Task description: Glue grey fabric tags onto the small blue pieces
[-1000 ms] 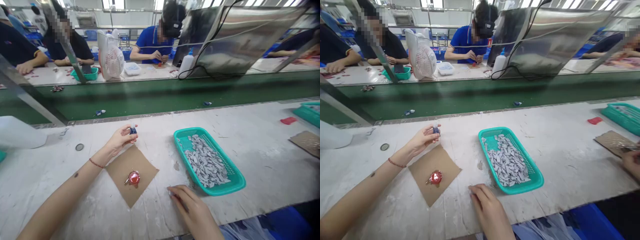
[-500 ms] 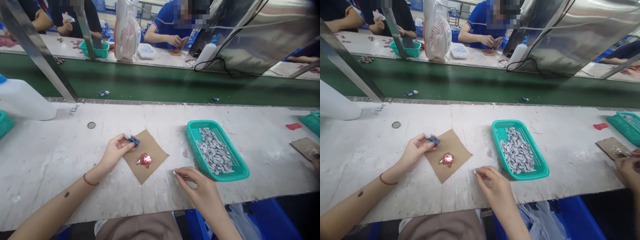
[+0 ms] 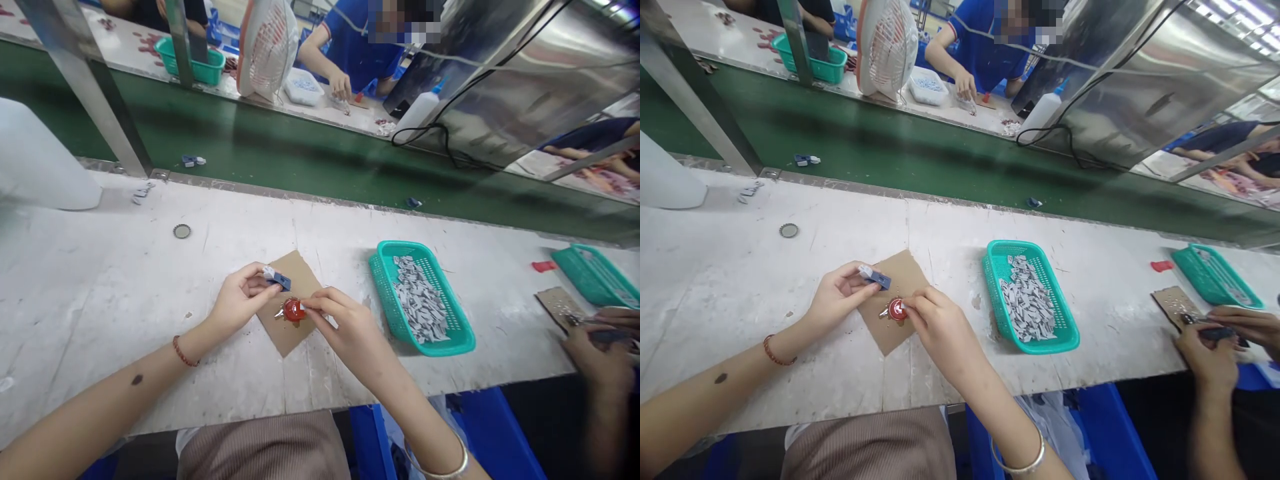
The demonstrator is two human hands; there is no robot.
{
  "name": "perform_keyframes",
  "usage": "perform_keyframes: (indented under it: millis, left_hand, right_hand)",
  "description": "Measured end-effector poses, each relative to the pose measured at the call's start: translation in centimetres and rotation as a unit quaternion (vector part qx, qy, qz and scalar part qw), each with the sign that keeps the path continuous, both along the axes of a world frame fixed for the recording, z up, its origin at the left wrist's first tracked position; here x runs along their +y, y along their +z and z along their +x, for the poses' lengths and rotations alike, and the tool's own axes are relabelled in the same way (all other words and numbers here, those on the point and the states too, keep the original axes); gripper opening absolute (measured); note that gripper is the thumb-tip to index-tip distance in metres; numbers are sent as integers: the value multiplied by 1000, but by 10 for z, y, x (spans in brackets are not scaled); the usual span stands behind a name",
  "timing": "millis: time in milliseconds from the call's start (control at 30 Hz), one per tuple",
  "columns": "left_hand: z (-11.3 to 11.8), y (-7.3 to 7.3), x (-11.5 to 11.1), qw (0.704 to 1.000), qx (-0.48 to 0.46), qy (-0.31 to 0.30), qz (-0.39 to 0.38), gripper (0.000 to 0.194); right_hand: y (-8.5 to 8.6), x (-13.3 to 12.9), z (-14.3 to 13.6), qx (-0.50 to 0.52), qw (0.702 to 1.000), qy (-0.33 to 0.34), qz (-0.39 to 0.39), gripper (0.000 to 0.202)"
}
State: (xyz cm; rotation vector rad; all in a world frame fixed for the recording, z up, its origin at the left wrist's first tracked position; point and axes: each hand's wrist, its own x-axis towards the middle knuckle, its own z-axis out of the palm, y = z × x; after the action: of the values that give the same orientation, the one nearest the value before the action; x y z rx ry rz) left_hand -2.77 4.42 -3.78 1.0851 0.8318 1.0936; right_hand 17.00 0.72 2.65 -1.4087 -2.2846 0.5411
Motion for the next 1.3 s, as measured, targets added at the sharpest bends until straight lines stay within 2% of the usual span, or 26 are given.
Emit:
perform_keyframes:
  millis: [200, 333, 400, 500, 600, 967, 1100, 1300]
  left_hand:
    - [2, 0, -2, 1000, 5, -6, -10, 13]
    - [3, 2, -3, 1000, 9, -10, -8, 14]
    - [3, 2, -4, 1000, 4, -14, -6, 14]
    - [3, 3, -5, 1000, -9, -15, -11, 15]
    - [3, 5, -6, 1000, -12, -17, -20, 15]
    - [4, 6, -8, 1000, -16, -16, -21, 16]
    - [4, 5, -8, 1000, -17, -15, -22, 15]
    - [4, 3, -8, 1000, -9, -16, -18, 16]
  right_hand:
    - [-4, -1, 1, 8, 1000, -13, -11, 16]
    - [2, 3, 3, 99, 989, -73, -79, 13]
    - [6, 5, 4, 180, 964, -126, -148, 11]
    - [11, 10, 4, 288, 907, -189, -241, 19]
    - [12, 14, 1, 329, 882, -210, -263, 24]
    - [14, 24, -19, 348, 891, -154, -249, 16]
    - [16, 25, -22, 326, 904, -135, -240, 14]
    - [16, 24, -23, 266, 940, -115, -178, 10]
